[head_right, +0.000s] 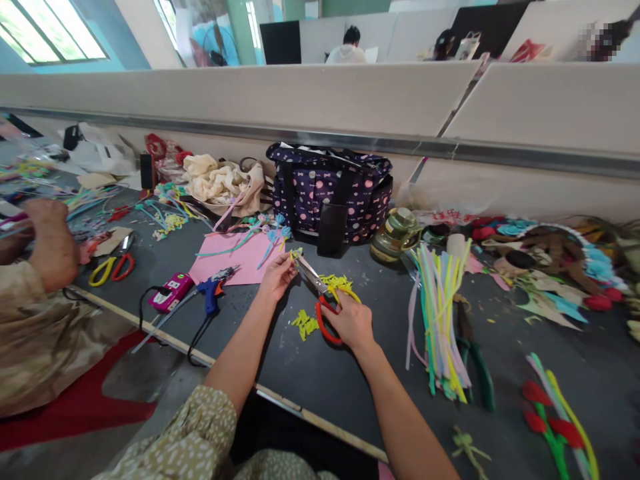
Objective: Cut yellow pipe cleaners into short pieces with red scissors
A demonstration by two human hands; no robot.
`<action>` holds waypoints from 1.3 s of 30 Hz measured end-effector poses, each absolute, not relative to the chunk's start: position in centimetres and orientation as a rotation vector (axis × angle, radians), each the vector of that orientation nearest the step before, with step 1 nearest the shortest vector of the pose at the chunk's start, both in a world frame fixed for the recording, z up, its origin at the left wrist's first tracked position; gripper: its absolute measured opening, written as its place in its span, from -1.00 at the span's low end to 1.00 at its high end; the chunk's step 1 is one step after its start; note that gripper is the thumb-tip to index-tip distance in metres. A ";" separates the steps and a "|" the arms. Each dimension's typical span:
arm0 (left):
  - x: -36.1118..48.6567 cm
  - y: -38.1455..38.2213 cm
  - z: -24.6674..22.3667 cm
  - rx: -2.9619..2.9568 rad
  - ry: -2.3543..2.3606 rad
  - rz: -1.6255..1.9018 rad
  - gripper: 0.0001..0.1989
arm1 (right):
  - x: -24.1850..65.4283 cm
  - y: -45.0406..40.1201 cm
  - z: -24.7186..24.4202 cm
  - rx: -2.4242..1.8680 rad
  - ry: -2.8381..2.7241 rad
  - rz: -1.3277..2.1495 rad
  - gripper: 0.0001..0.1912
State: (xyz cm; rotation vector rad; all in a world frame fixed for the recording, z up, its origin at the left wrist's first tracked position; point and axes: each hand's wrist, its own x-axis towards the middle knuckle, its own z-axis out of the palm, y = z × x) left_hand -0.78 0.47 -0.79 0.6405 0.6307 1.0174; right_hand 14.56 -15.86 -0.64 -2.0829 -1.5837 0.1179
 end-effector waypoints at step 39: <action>-1.1 0.6 0.1 0.641 0.747 1.005 -0.71 | 14.2 -15.9 -0.5 -2.100 -1.626 0.092 -0.66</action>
